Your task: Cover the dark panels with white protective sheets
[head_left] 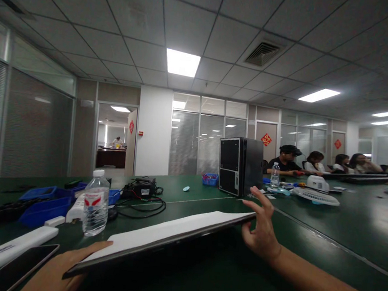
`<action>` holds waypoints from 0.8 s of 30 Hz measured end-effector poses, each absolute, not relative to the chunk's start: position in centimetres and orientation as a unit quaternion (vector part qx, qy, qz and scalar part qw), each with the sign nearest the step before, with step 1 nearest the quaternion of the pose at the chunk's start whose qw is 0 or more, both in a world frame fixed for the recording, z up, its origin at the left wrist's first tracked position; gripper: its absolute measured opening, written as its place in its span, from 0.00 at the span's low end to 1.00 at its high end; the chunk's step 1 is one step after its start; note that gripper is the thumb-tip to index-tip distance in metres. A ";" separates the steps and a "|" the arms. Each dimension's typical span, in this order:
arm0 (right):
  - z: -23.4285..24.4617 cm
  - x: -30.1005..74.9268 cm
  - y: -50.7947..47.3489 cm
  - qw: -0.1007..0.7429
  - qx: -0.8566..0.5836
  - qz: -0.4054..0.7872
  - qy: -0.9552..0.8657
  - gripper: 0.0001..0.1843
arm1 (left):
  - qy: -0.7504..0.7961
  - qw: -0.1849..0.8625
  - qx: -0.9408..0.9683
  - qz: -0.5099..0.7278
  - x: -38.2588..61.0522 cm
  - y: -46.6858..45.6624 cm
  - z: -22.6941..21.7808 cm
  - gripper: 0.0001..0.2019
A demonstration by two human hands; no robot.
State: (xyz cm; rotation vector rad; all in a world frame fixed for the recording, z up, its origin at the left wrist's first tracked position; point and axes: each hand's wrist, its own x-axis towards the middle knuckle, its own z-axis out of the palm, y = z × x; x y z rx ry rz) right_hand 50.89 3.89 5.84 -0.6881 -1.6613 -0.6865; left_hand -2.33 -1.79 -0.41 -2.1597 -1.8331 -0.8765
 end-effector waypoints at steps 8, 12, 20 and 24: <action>4.8 48.5 2.1 0.386 -0.133 -0.299 -0.863 0.22 | -0.609 0.033 -0.775 -0.166 -6.2 -0.3 -1.6 0.35; 6.0 47.9 1.6 0.410 -0.120 -0.266 -0.864 0.17 | -0.611 -0.005 -0.774 -0.165 -6.6 0.2 -1.3 0.36; 12.8 49.3 -3.4 0.394 -0.199 -0.263 -0.858 0.16 | -0.633 -0.052 -0.722 -0.272 -3.3 -2.1 -2.0 0.31; 14.4 52.5 -6.5 0.431 -0.209 -0.318 -0.818 0.14 | -0.607 -0.045 -0.755 -0.245 -2.0 -2.8 -1.8 0.33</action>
